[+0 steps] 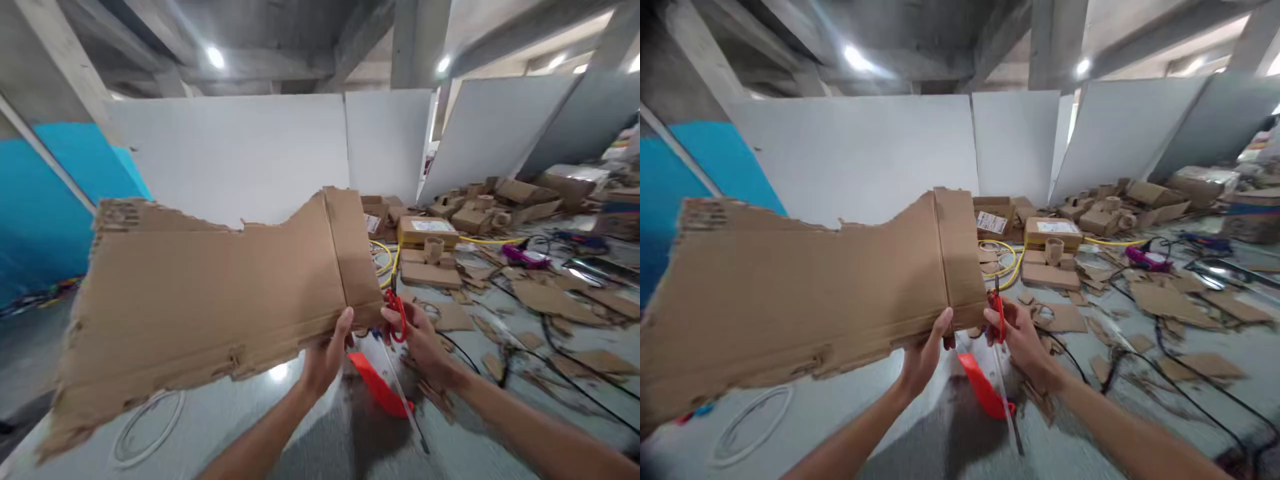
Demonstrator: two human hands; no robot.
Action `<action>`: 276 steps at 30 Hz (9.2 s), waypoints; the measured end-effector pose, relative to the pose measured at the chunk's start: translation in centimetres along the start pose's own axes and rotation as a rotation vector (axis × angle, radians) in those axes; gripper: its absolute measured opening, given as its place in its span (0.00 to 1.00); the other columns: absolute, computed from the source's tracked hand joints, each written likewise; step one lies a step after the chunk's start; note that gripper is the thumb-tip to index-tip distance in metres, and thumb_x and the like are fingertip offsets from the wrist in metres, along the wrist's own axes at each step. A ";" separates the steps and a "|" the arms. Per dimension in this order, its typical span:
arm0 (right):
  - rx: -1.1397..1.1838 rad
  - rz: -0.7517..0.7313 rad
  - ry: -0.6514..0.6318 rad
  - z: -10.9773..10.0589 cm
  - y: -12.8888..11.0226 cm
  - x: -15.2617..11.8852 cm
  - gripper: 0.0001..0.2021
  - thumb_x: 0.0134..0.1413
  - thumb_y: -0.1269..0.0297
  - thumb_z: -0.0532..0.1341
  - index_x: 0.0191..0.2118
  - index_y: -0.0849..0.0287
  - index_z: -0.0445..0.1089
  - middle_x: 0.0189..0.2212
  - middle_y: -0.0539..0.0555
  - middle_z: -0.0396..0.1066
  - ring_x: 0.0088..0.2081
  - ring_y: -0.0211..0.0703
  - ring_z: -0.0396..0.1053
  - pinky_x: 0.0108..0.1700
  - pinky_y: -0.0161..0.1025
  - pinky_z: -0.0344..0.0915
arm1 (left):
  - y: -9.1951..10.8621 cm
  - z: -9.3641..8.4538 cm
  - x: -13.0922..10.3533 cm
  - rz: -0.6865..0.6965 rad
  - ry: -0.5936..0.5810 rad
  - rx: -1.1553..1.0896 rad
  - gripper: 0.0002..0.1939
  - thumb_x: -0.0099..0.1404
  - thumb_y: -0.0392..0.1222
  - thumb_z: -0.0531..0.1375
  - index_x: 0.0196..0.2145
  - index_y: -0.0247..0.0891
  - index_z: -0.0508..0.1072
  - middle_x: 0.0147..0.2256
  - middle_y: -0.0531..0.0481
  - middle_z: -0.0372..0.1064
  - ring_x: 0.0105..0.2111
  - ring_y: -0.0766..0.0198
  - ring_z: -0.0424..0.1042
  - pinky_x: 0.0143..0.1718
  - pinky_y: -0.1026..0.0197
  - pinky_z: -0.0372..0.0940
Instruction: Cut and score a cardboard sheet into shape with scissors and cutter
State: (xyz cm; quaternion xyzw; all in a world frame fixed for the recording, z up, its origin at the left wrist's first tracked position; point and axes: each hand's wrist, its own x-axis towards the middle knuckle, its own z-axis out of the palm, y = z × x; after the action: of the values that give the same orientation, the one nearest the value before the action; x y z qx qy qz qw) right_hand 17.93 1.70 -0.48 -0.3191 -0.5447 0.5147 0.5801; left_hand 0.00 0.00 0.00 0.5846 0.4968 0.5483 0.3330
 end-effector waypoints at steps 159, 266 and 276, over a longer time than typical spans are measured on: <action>-0.067 0.196 -0.038 0.8 0.8 -1.7 0.27 0.61 0.35 0.57 0.26 0.56 0.65 0.23 0.49 0.64 0.24 0.38 0.60 0.27 0.37 0.59 | 1.9 -2.1 3.0 -0.024 -0.391 0.174 0.27 0.66 0.64 0.55 0.22 0.42 0.76 0.26 0.48 0.78 0.29 0.59 0.77 0.37 0.60 0.74; -0.126 0.108 -0.201 -1.4 -0.7 -0.8 0.26 0.62 0.35 0.54 0.27 0.54 0.64 0.26 0.50 0.62 0.29 0.43 0.56 0.33 0.41 0.59 | 3.2 -1.9 2.4 -0.127 -0.327 0.069 0.26 0.66 0.63 0.57 0.27 0.39 0.82 0.26 0.46 0.79 0.29 0.59 0.77 0.39 0.59 0.73; -0.158 0.100 -0.166 -1.0 -1.2 -1.0 0.27 0.61 0.35 0.56 0.27 0.55 0.63 0.26 0.49 0.60 0.28 0.41 0.55 0.31 0.40 0.57 | 2.6 -2.0 2.5 -0.125 -0.394 0.032 0.25 0.66 0.62 0.58 0.28 0.38 0.82 0.29 0.46 0.80 0.29 0.60 0.77 0.38 0.60 0.73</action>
State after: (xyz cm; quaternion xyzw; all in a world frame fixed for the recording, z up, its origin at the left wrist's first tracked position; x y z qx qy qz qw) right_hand 19.30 0.62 0.13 -0.3466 -0.6132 0.5232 0.4797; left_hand -1.64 1.26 3.59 0.6538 0.4658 0.3937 0.4479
